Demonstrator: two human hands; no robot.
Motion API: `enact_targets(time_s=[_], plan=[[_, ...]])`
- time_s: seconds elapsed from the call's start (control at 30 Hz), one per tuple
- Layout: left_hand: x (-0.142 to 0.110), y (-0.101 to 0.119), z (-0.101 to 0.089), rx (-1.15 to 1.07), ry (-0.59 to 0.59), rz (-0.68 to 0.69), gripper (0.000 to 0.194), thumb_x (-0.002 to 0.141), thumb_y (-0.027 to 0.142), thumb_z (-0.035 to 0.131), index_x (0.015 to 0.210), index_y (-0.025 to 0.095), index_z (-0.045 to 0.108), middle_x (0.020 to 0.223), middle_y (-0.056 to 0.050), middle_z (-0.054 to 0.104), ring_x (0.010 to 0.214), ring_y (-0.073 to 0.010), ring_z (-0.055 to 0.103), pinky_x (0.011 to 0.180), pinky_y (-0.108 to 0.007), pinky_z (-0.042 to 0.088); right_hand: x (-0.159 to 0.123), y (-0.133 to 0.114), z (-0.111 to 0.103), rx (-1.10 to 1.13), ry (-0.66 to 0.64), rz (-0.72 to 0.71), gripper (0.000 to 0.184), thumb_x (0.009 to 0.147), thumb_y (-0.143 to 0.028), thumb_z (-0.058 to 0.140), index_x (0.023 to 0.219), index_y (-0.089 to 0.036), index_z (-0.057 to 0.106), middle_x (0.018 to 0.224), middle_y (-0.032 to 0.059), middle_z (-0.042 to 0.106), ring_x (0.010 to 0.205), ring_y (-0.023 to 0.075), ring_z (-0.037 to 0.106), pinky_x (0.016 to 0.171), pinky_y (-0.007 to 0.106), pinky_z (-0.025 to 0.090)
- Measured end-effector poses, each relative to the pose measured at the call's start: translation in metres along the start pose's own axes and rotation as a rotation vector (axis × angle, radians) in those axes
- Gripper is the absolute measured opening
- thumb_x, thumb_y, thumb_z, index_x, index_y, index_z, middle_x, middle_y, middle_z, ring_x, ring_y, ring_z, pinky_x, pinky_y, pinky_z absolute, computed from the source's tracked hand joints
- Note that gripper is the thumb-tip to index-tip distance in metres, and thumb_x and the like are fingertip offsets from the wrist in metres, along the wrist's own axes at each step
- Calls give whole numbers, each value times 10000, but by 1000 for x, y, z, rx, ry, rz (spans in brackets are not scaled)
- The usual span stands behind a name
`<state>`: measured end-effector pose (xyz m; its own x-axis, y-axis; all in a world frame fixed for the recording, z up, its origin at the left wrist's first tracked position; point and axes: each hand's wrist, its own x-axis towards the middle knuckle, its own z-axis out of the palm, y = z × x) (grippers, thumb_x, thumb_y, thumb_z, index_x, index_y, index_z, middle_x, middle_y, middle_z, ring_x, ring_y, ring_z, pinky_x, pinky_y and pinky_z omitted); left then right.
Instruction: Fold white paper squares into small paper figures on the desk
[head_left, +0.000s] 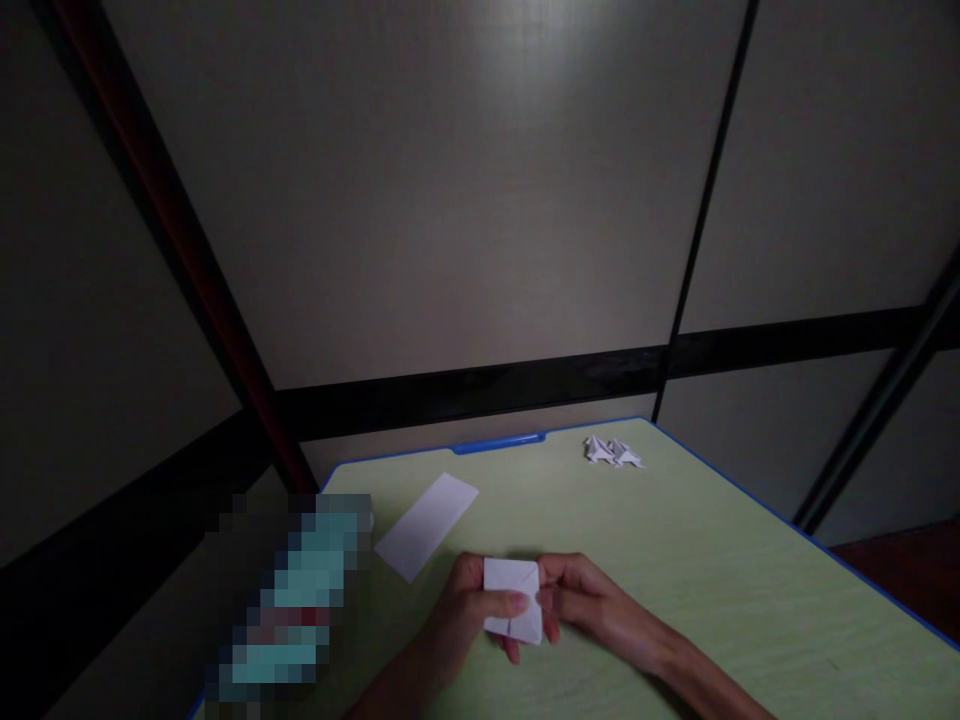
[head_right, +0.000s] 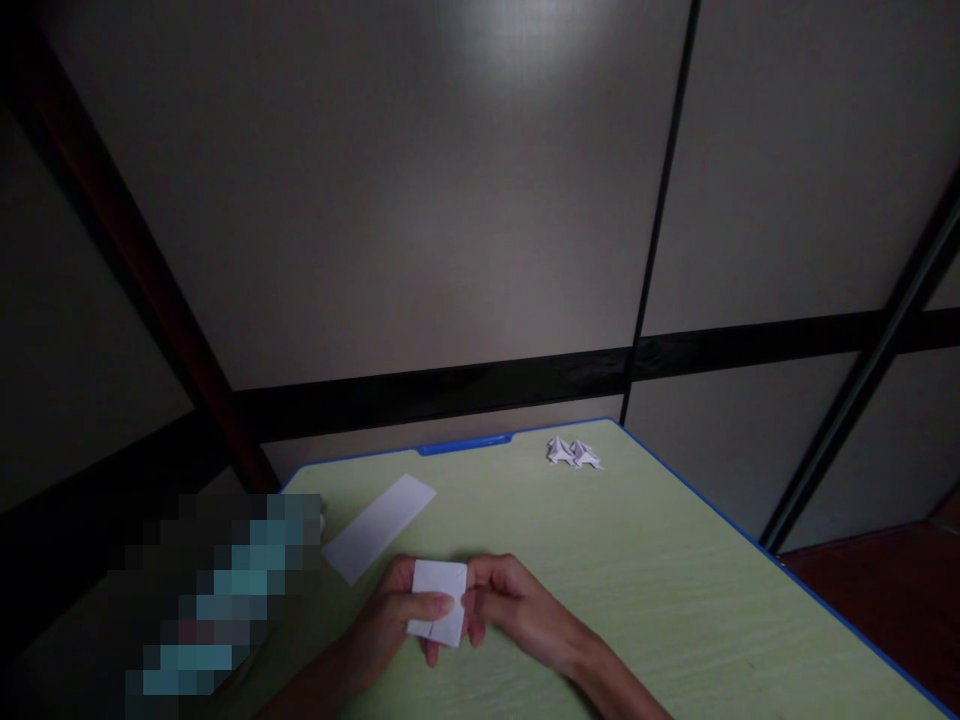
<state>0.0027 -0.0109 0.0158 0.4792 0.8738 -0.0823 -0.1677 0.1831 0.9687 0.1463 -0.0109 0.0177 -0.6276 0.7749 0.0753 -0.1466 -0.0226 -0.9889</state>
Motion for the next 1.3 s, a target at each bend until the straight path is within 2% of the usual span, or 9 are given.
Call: enact_targets(time_s=[0.23, 0.43, 0.5, 0.6, 0.7, 0.83, 1.07, 1.17, 1.3], plan=[[5, -8, -1, 88, 165, 82, 251, 564, 303, 586, 633, 64, 621, 513, -58, 604, 434, -118, 510, 425, -211, 398, 7, 8, -2, -13, 296, -49, 281, 573, -356, 602, 492, -145, 435, 386, -63, 422, 360, 58, 358, 393, 186, 236], [12, -17, -7, 140, 255, 169, 288, 612, 370, 544, 580, 85, 576, 436, 0, 509, 350, -49, 368, 323, -151, 270, 9, 8, -2, -59, 364, -74, 258, 607, -342, 581, 502, -126, 484, 429, -41, 455, 419, 72, 390, 431, 197, 270], [12, -18, -7, 153, 251, 160, 293, 614, 378, 538, 573, 89, 564, 407, 24, 461, 326, -33, 313, 307, -147, 232, 8, 6, -3, -64, 381, -117, 199, 603, -298, 599, 569, -127, 502, 483, -33, 475, 460, 84, 418, 451, 201, 296], [13, -17, -7, 154, 256, 130, 299, 585, 384, 559, 593, 85, 562, 421, 17, 465, 343, -48, 338, 315, -157, 248, 8, 4, -4, -31, 406, -214, 176, 605, -234, 611, 707, -146, 498, 588, -15, 507, 545, 101, 460, 512, 211, 346], [13, -14, -6, 134, 282, 150, 298, 579, 378, 564, 617, 83, 569, 478, -12, 521, 405, -81, 408, 364, -178, 301, 7, 4, -4, -51, 392, -252, 149, 636, -207, 589, 735, -152, 493, 599, -13, 508, 557, 98, 464, 525, 211, 359], [11, -12, -5, 119, 316, 160, 291, 583, 376, 562, 619, 88, 569, 477, -5, 522, 401, -74, 396, 363, -173, 262, 5, 4, -2, -185, 360, -228, 104, 684, -212, 539, 757, -146, 505, 584, -7, 525, 544, 106, 478, 519, 217, 371], [10, -16, -9, 116, 239, 105, 262, 568, 354, 579, 588, 95, 541, 413, 38, 437, 370, -57, 354, 344, -169, 234, -3, -8, -7, -654, 268, -340, 152, 742, -196, 460, 786, -154, 599, 700, 53, 586, 651, 143, 519, 592, 241, 395], [10, -17, -10, 126, 229, 99, 239, 567, 334, 576, 536, 106, 511, 390, 48, 417, 352, -52, 343, 333, -167, 225, -4, -10, -11, -659, 203, -354, 166, 739, -209, 473, 756, -162, 631, 722, 61, 603, 673, 147, 536, 609, 241, 403], [11, -15, -9, 142, 203, 65, 241, 562, 334, 572, 537, 102, 512, 386, 44, 424, 346, -52, 348, 323, -166, 226, -1, -7, -13, -542, 221, -319, 146, 700, -235, 527, 692, -154, 649, 685, 58, 599, 644, 147, 536, 585, 244, 407]])
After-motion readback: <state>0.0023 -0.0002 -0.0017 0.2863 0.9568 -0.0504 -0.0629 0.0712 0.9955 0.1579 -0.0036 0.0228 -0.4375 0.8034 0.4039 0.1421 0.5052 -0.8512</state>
